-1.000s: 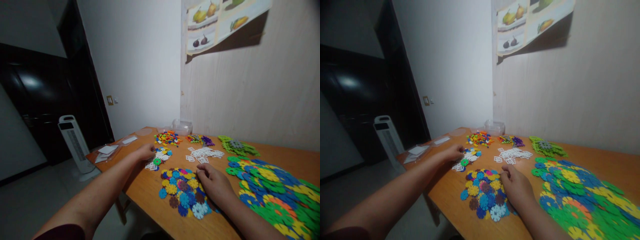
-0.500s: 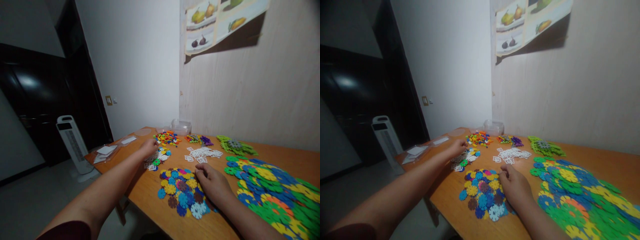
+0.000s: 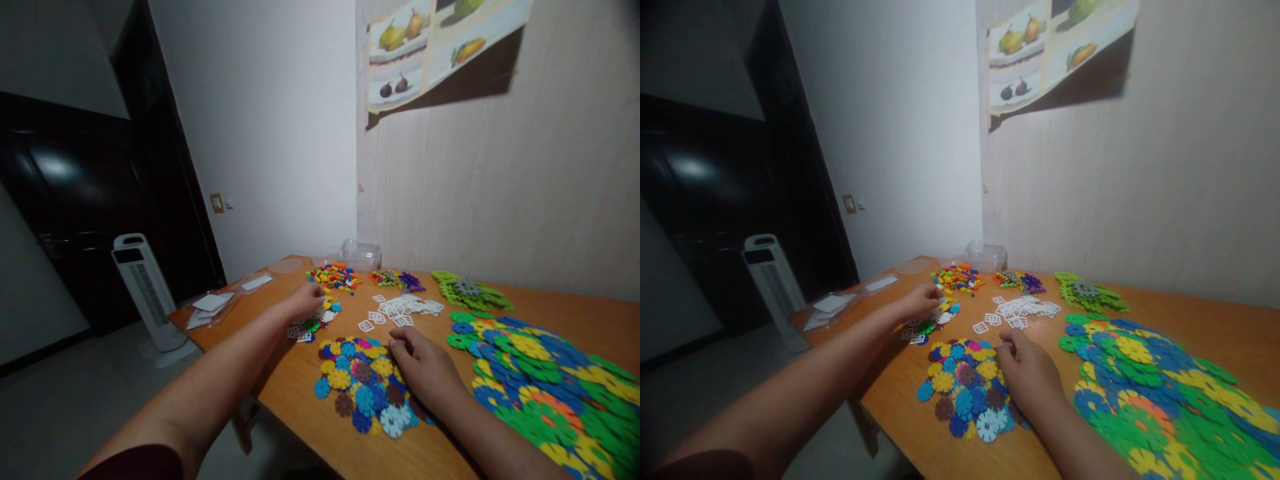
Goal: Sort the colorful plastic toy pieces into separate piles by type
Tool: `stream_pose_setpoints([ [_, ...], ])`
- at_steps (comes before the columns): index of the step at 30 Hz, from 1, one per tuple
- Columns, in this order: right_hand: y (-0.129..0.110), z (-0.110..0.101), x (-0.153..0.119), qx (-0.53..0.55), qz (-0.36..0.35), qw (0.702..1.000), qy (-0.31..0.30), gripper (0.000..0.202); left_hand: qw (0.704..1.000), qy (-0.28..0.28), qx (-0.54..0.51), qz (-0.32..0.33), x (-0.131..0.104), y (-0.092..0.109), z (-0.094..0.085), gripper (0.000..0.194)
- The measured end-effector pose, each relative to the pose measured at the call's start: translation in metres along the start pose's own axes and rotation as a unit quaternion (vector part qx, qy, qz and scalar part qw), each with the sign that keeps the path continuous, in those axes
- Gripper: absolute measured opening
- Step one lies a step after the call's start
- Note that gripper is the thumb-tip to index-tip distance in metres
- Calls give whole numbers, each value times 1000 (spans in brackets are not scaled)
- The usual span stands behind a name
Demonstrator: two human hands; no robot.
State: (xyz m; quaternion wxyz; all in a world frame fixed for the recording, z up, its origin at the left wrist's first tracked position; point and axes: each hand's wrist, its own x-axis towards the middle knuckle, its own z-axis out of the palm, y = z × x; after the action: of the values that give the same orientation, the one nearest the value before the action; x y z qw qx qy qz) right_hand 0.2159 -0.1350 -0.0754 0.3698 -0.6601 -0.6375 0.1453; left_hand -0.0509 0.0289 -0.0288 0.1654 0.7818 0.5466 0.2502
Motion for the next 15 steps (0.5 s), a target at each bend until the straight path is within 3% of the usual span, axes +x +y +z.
stream_pose_setpoints([
  [5,2,1,1,-4,-1,1000,-5,32,993,-47,108,3,-10,-4,-2,15],
  [11,2,1,0,2,-1,1000,0,33,995,-19,101,1,-11,4,-2,8],
  [15,1,1,0,0,5,1000,-2,32,994,-35,107,6,-9,1,-7,7],
])
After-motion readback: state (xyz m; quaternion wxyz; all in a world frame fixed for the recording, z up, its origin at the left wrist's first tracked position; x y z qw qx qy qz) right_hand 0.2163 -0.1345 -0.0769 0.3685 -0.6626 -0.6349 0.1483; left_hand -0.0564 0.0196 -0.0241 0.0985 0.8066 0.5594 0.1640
